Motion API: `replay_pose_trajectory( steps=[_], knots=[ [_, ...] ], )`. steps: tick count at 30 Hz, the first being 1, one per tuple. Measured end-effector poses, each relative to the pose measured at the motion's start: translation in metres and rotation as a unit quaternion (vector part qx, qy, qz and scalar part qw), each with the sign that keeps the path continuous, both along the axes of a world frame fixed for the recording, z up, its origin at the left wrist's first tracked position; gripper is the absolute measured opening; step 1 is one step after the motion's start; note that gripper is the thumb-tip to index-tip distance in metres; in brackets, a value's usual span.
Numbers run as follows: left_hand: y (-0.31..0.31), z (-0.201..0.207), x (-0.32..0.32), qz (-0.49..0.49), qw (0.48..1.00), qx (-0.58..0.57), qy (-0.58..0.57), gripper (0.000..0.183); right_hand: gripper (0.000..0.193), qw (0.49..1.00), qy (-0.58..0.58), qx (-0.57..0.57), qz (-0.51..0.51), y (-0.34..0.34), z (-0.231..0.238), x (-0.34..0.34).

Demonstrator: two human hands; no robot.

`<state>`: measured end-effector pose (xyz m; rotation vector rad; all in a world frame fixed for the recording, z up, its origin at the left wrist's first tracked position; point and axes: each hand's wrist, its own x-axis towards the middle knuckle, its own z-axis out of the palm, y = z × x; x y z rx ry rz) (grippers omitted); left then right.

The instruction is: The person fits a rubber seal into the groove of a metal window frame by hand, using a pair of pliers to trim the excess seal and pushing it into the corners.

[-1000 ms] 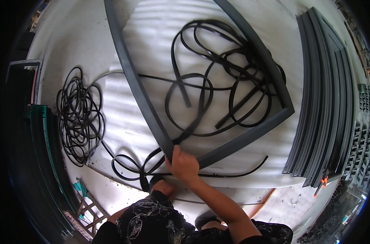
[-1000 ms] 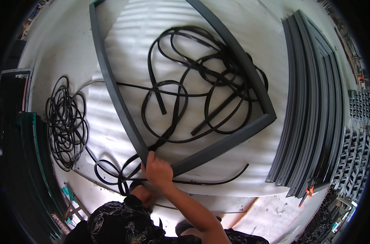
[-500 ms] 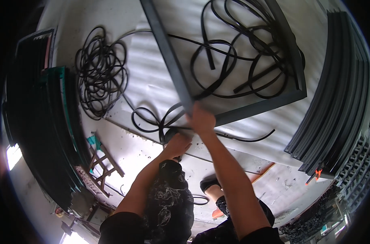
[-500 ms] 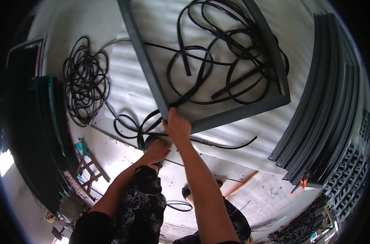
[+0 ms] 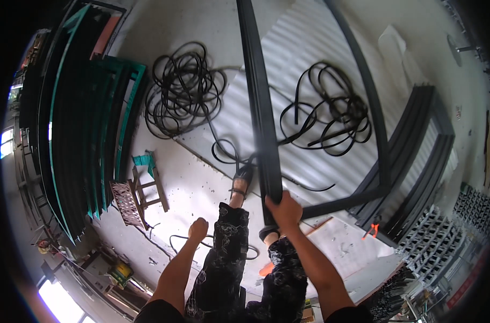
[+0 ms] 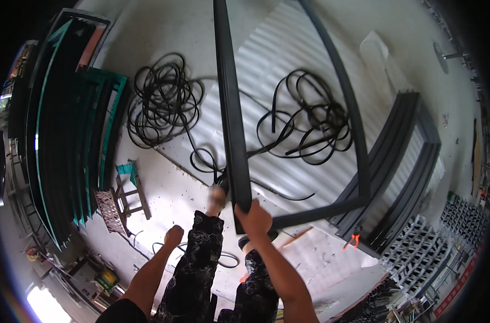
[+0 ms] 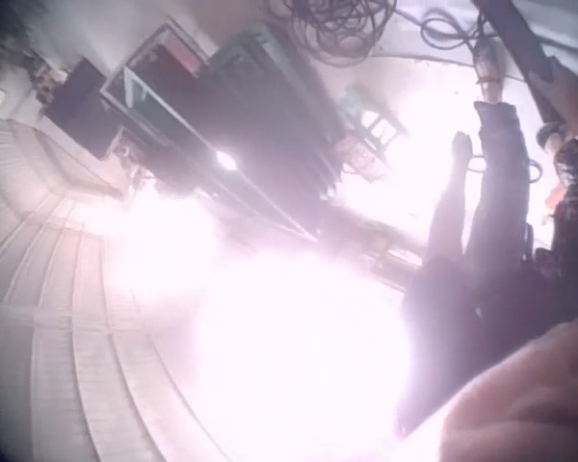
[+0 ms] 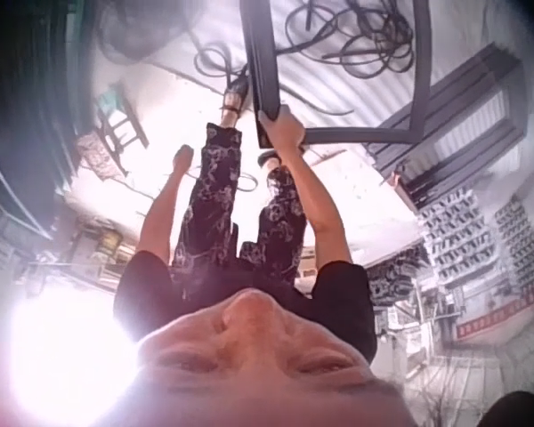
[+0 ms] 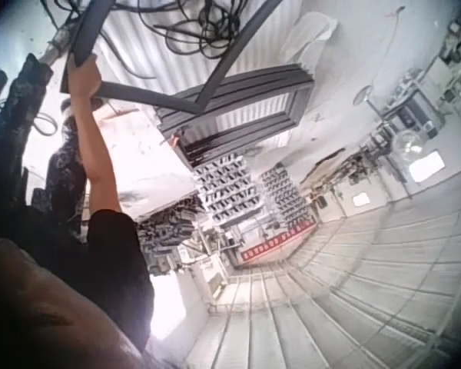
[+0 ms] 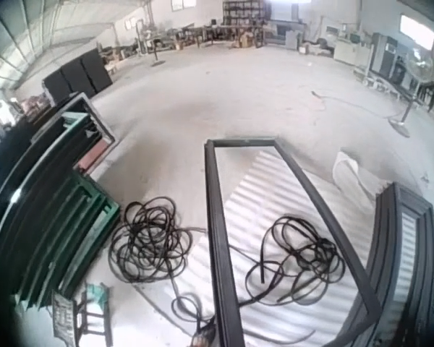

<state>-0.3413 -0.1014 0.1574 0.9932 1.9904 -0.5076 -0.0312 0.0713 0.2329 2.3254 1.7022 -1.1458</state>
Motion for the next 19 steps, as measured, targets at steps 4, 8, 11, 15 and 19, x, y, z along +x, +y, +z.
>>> replay_pose_trajectory(
  steps=[4,8,11,15,19],
  knots=[
    [0.046,0.061,0.04,0.19,0.958,0.105,-0.185,0.028,0.049,1.0,-0.007,0.008,0.021,-0.037,0.145,0.012],
    [0.168,0.143,0.099,0.5,0.735,0.085,-0.45,0.054,0.053,0.999,0.035,-0.037,0.0,-0.067,0.267,0.041],
    [0.269,0.227,0.152,0.529,0.64,0.101,-0.548,0.078,0.058,0.993,0.031,-0.114,-0.021,-0.085,0.351,0.079],
    [0.345,0.276,0.188,0.547,0.56,0.104,-0.613,0.08,0.05,0.98,0.119,-0.119,-0.106,-0.13,0.406,0.115],
    [0.328,0.246,0.223,0.469,0.744,0.105,-0.465,0.066,0.036,0.961,0.188,-0.113,-0.17,-0.178,0.405,0.125]
  ],
)
